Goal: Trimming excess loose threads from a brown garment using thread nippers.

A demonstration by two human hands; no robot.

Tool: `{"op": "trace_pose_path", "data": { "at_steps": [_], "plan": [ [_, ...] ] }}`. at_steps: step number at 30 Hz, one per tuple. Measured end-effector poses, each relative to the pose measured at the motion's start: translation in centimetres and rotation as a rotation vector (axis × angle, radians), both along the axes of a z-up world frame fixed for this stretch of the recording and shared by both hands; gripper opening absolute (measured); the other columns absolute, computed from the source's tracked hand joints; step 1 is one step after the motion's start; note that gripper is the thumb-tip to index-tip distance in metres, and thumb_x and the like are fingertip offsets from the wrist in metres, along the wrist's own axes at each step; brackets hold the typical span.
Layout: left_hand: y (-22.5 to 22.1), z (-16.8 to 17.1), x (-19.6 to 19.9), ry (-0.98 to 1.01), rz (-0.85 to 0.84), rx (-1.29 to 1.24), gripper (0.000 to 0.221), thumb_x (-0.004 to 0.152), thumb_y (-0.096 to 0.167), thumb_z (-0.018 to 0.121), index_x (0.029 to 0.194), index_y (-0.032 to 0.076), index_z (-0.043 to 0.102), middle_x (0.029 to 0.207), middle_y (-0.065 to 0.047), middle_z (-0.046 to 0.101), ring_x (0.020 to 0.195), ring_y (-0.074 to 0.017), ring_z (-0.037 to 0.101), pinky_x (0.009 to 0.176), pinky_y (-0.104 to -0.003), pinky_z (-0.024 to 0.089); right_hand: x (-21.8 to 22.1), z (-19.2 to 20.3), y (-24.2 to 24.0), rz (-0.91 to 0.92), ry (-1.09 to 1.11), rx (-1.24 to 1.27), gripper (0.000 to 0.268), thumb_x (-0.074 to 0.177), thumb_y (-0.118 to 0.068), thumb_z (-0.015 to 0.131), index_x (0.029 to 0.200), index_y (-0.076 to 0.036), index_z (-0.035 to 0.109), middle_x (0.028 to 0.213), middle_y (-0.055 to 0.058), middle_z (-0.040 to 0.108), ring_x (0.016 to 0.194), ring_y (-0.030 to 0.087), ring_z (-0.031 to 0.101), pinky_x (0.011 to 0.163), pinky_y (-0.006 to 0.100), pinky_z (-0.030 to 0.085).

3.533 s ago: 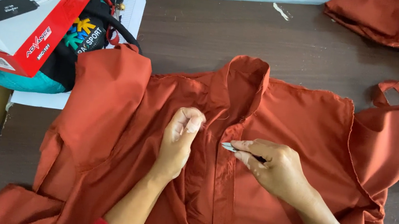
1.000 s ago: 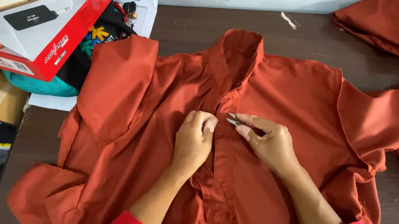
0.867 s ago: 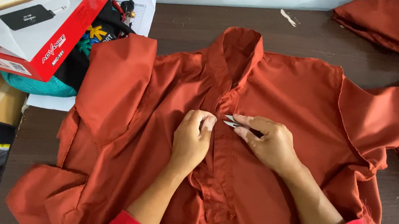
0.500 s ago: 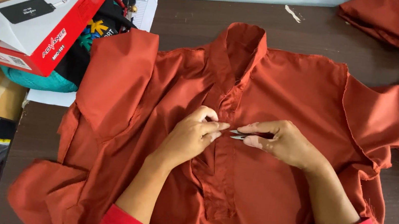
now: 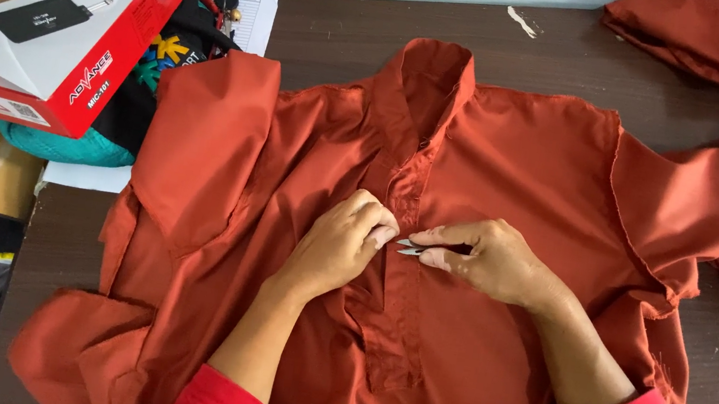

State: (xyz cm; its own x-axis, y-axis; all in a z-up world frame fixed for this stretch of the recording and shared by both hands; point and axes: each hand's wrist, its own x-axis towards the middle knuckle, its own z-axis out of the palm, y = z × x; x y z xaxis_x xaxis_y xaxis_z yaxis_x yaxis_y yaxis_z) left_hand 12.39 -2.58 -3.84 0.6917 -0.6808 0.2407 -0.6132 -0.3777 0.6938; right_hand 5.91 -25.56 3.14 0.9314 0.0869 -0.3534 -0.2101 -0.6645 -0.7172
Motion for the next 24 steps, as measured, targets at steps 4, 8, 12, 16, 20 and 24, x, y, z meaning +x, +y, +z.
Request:
{"op": "trace_pose_path", "data": {
  "at_steps": [4,8,12,16,20,24],
  "plan": [
    [0.13,0.24,-0.08,0.000,-0.004,0.004,0.007,0.100,0.018,0.061,0.106,0.015,0.062,0.101,-0.006,0.056,0.096,-0.0322,0.066,0.082,-0.041,0.056,0.06,-0.18,-0.08,0.030,-0.041,-0.002,0.031,0.084,-0.026,0.081,0.115,-0.029,0.083,0.119,-0.001,0.081,0.123,0.023,0.070,0.099,0.039,0.059],
    [0.13,-0.04,-0.05,-0.014,-0.004,0.012,0.007,0.101,0.021,0.061,0.106,0.015,0.062,0.100,-0.006,0.056,0.096,-0.0320,0.066,0.082,-0.041,0.056,0.08,-0.42,-0.17,0.028,-0.058,0.012,0.029,0.085,-0.025,0.080,0.114,-0.028,0.084,0.118,0.000,0.082,0.122,0.023,0.070,0.097,0.040,0.059],
    [-0.03,0.30,-0.22,0.004,0.014,-0.007,0.008,0.100,0.021,0.063,0.106,0.016,0.064,0.099,-0.007,0.058,0.094,-0.0317,0.067,0.080,-0.042,0.056,0.14,-0.35,-0.20,0.051,-0.084,-0.009,0.027,0.087,-0.027,0.079,0.113,-0.028,0.084,0.117,0.000,0.082,0.120,0.023,0.071,0.095,0.040,0.060],
    [-0.44,-0.16,-0.20,0.061,0.078,-0.072,0.007,0.101,0.022,0.062,0.104,0.017,0.067,0.097,-0.003,0.060,0.092,-0.0261,0.068,0.079,-0.036,0.057,0.05,-0.30,0.00,0.008,-0.122,0.008,0.027,0.085,-0.024,0.080,0.111,-0.025,0.084,0.115,0.002,0.082,0.119,0.024,0.072,0.093,0.040,0.061],
    [-0.63,-0.15,0.11,0.098,0.125,-0.101,0.010,0.101,0.027,0.064,0.104,0.019,0.068,0.096,-0.004,0.063,0.091,-0.0272,0.069,0.078,-0.037,0.058,0.02,0.01,0.55,-0.044,-0.164,0.035,0.027,0.083,-0.023,0.081,0.110,-0.023,0.083,0.113,0.003,0.082,0.118,0.025,0.072,0.092,0.040,0.061],
    [-0.74,-0.24,0.46,0.291,0.196,-0.310,0.013,0.104,0.023,0.061,0.105,0.014,0.070,0.096,-0.006,0.067,0.090,-0.0227,0.071,0.076,-0.034,0.060,0.47,-0.71,0.28,-0.127,-0.314,-0.049,0.032,0.084,-0.028,0.082,0.115,-0.025,0.080,0.118,0.001,0.079,0.118,0.024,0.070,0.092,0.041,0.059]
  ]
}}
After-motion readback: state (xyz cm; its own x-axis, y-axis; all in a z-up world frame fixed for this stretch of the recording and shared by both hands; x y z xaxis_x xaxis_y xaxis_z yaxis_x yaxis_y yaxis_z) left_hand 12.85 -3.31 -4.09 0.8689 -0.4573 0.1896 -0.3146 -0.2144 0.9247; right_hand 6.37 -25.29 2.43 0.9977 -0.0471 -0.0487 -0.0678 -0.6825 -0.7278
